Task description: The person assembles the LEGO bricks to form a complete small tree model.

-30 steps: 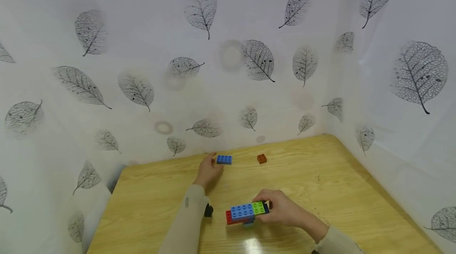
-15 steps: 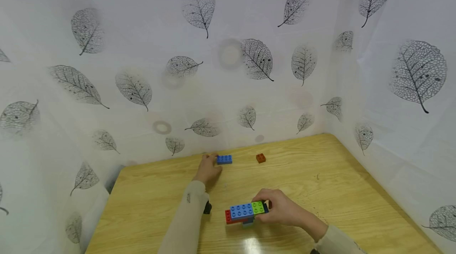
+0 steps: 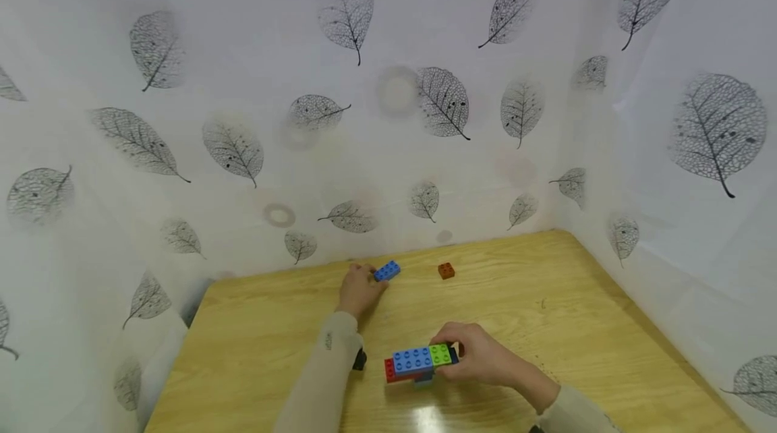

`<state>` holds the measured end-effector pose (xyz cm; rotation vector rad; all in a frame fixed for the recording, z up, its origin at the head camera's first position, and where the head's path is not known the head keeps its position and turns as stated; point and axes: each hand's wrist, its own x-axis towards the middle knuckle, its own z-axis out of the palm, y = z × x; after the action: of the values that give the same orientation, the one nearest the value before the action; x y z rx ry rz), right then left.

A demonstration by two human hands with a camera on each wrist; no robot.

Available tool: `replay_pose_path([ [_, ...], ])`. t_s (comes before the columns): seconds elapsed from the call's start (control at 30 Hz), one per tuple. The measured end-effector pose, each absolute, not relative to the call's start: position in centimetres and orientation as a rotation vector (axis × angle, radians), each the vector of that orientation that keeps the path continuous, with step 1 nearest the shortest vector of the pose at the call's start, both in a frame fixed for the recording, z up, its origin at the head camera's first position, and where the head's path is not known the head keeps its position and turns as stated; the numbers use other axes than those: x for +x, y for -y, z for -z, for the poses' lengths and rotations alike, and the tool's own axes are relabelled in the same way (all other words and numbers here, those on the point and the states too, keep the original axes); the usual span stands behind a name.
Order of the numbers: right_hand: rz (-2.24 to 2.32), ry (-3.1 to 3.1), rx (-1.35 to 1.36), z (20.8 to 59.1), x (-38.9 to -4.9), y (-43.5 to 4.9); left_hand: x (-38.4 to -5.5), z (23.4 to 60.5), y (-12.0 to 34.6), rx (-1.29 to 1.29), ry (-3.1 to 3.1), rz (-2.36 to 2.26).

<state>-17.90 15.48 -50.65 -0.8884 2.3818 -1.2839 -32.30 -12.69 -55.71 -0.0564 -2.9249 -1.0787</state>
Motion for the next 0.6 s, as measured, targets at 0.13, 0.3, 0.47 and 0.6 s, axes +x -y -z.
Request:
replay_pose_path([
  [0.13, 1.274, -2.386, -0.891, 50.6, -17.8, -15.4, -32.3, 56.0, 12.9, -0.131, 2.899, 1.032],
  [0.3, 1.275, -2.381, -0.896, 50.5, -17.8, -15.5, -32.0, 56.1, 13.8, -0.215, 2.889, 1.122],
  [0.47, 1.276, -2.366, -0.901, 50.5, -17.9, -15.6, -31.2, 55.5, 14.6, -0.287, 2.848, 1.184],
  [0.6, 1.27, -2.37, -0.908, 50.4, -18.0, -15.6, -30.3, 54.5, 14.9, -0.371, 2.797, 1.226],
])
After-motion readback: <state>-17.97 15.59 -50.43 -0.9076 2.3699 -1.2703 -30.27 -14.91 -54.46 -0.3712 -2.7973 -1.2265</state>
